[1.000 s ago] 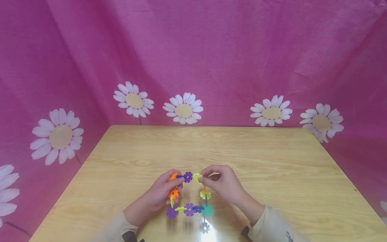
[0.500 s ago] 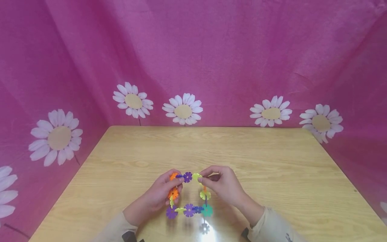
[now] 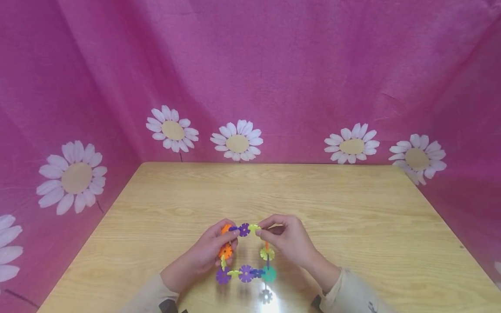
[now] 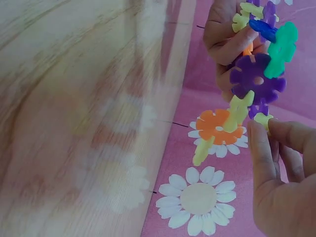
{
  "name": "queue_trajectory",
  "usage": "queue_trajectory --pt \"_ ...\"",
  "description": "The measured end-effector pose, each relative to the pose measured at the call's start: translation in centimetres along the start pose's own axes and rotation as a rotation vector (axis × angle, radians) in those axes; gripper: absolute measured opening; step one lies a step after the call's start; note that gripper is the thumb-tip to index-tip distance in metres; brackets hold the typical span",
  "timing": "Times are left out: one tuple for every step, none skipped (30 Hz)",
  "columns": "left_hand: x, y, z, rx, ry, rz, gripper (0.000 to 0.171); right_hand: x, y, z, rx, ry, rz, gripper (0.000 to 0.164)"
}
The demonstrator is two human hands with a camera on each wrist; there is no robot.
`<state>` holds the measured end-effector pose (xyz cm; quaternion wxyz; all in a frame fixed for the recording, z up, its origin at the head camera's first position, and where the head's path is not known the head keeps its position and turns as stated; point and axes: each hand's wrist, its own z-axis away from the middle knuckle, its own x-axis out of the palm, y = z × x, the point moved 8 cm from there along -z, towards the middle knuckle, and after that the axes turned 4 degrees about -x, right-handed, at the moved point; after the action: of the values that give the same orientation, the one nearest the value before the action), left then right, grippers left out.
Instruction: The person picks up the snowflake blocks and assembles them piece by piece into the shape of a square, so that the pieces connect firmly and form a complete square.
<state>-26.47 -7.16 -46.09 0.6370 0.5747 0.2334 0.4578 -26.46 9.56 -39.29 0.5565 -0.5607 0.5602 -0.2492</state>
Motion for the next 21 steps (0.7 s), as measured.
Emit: queue_trajectory --pt "0.00 -0.04 -0.01 -0.002 0.001 -0.002 0.023 0.03 -0.09 0.02 -0.017 0.001 0.002 0.011" --pt "0.01 -0.06 -0.02 -0.002 0.001 -0.005 0.023 0.07 -0.19 0.04 -0.035 -0.001 0.002 0.009" --pt "0.02 -0.10 -0.04 -0.005 -0.001 -0.008 0.024 0.09 -0.28 0.07 -0.053 -0.003 0.005 0.007" --pt "0.03 -0.14 -0.04 -0.007 -0.002 -0.011 0.024 0.11 -0.37 0.10 -0.070 -0.006 0.010 0.006" --pt "0.06 -0.17 -0.04 -0.009 -0.007 -0.017 0.025 0.13 -0.41 0.11 -0.081 -0.011 0.014 0.004" --pt "0.09 -0.22 -0.06 -0.011 -0.012 -0.023 0.025 0.13 -0.45 0.13 -0.089 -0.017 0.020 0.003" --pt "0.12 -0.28 -0.07 -0.014 -0.017 -0.029 0.025 0.12 -0.47 0.13 -0.095 -0.025 0.025 0.003" --pt "0.16 -0.32 -0.08 -0.018 -0.022 -0.033 0.025 0.10 -0.48 0.13 -0.097 -0.032 0.033 0.002" --pt "0.20 -0.36 -0.09 -0.020 -0.027 -0.038 0.025 0.06 -0.50 0.12 -0.100 -0.040 0.043 0.001" --pt "0.25 -0.40 -0.09 -0.022 -0.032 -0.043 0.025 0.02 -0.51 0.12 -0.103 -0.049 0.053 0.002" --pt "0.30 -0.42 -0.09 -0.024 -0.037 -0.047 0.025 0.00 -0.54 0.10 -0.105 -0.058 0.062 0.004" --pt "0.34 -0.44 -0.11 -0.026 -0.039 -0.050 0.025 -0.03 -0.59 0.09 -0.111 -0.069 0.071 0.004" --pt "0.38 -0.45 -0.11 -0.027 -0.041 -0.050 0.024 -0.05 -0.66 0.08 -0.119 -0.079 0.078 0.006" --pt "0.45 -0.43 -0.12 -0.026 -0.045 -0.051 0.024 -0.09 -0.72 0.08 -0.124 -0.086 0.084 0.008" --pt "0.53 -0.42 -0.12 -0.025 -0.050 -0.052 0.023 -0.14 -0.76 0.08 -0.127 -0.092 0.090 0.009" --pt "0.60 -0.41 -0.13 -0.026 -0.055 -0.050 0.022 -0.18 -0.78 0.08 -0.128 -0.096 0.093 0.009" --pt "0.67 -0.39 -0.16 -0.024 -0.060 -0.051 0.022 -0.21 -0.80 0.09 -0.128 -0.099 0.097 0.009" --pt "0.73 -0.38 -0.18 -0.024 -0.063 -0.051 0.022 -0.25 -0.80 0.11 -0.128 -0.099 0.100 0.009" --pt "0.78 -0.36 -0.19 -0.024 -0.066 -0.051 0.021 -0.29 -0.77 0.13 -0.128 -0.097 0.103 0.009" --pt "0.80 -0.36 -0.19 -0.027 -0.068 -0.053 0.021 -0.31 -0.73 0.15 -0.126 -0.092 0.106 0.009" --pt "0.81 -0.36 -0.20 -0.031 -0.068 -0.053 0.020 -0.30 -0.68 0.18 -0.127 -0.088 0.108 0.010"
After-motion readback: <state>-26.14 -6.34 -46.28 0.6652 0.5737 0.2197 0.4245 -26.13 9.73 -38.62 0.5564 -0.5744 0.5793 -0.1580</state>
